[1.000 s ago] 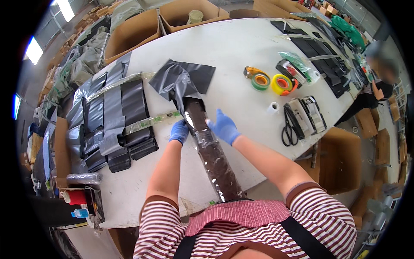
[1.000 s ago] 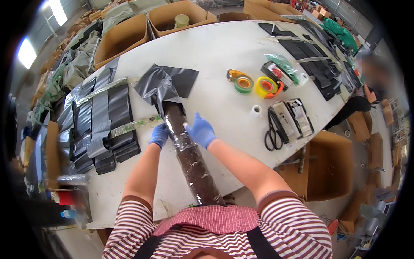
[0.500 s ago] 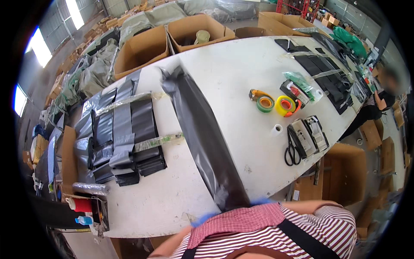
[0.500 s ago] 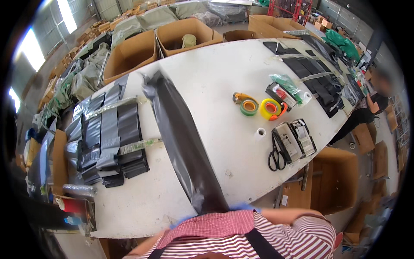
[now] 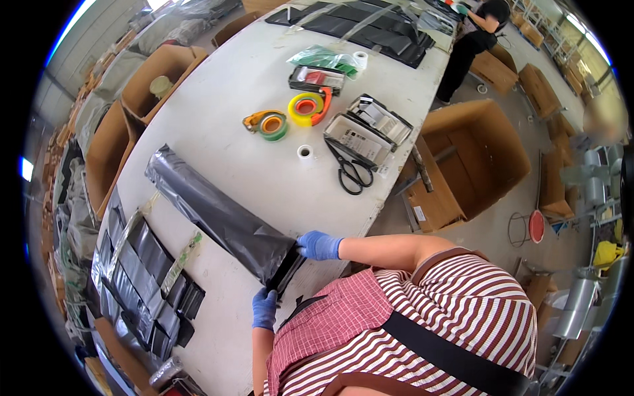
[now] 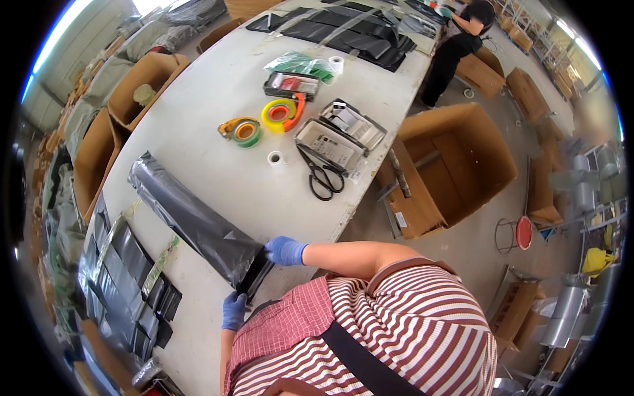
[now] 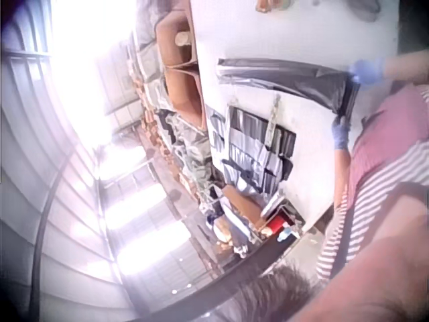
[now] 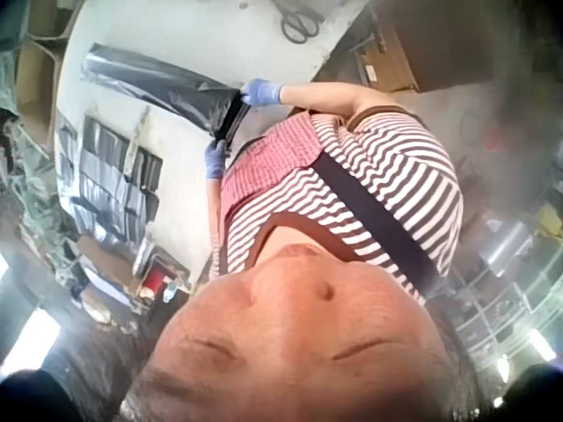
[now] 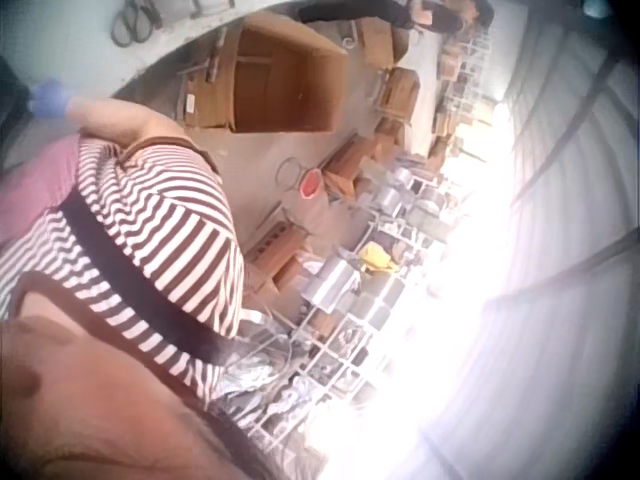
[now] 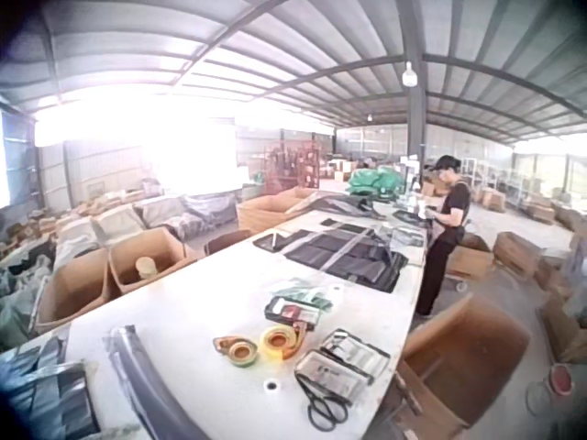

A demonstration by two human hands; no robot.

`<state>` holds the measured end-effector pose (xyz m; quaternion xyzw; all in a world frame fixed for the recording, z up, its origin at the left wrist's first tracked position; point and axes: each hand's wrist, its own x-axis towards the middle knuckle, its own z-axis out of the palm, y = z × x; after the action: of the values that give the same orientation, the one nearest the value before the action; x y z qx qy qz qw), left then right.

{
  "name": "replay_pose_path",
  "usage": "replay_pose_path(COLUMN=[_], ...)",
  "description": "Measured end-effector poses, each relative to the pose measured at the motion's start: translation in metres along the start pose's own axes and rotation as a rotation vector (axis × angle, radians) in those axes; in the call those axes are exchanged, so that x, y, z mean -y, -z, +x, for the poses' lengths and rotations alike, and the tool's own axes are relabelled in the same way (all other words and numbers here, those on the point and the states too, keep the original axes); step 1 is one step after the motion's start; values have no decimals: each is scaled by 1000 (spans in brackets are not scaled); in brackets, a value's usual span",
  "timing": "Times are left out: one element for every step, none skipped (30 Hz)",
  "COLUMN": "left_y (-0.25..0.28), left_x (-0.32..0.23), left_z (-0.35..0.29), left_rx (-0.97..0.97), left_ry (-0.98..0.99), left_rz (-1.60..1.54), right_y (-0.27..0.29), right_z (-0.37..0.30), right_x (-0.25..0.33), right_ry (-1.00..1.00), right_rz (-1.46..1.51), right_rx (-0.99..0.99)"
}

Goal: The person rolls a brown mat, wraps it in plastic film, and places it into a black poly mailer. They seal the mailer with tape and affix a shipping label. The person repeats the process with a second mat.

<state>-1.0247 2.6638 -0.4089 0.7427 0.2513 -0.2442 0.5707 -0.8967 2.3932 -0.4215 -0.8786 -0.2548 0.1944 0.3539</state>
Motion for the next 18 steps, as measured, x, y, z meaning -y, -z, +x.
replay_pose_path(left_y=[-9,-21,-31,-29,-26,-28,-25,-25,-22,-19,-16,-12,-9,-9,-10,-10,-13,-14], left_x=[-11,-33,-47,-31,-17,-13,-9,-6,0,7,14,22,28,30,25,26,23,18], left_z=[-1,-7,-8,6,19,28,31,34,35,35,37,39,41,41,43,41,39,39], left_rx=[-46,-93,-139,-233,-313,-378,-396,-408,-425,-414,-401,-388,-397,-403,-400,-408,-418,-425], left_ry=[-18,-30,-43,-79,-120,-160,-120,-77,-32,-36,-45,-54,-42,-43,-52,-53,-62,-40], left_rz=[7,15,23,-44,-71,-97,-11,75,157,78,1,-76,-84,-63,-36,-13,-7,-6], right_y=[5,11,19,21,24,27,33,45,61,77,103,127,157,193,202,227,254,270], right_z=[-3,-10,-15,-17,-21,-28,-33,-38,-42,-48,-55,-58,-59,-57,-52,-54,-58,-58], right_x=[4,10,10,8,5,-4,-14,-27,-37,-47,-57,-73,-88,-99,-133,-146,-152,-158], right_ry=[-2,-4,4,63,122,164,177,185,199,164,127,122,76,24,-95,-169,-242,-301], right_rz=[46,97,136,139,141,141,133,125,117,127,136,186,132,-42,155,87,13,38], right_rx=[38,79,108,119,129,136,163,191,226,135,40,-119,-270,-377,-596,-635,-677,-671])
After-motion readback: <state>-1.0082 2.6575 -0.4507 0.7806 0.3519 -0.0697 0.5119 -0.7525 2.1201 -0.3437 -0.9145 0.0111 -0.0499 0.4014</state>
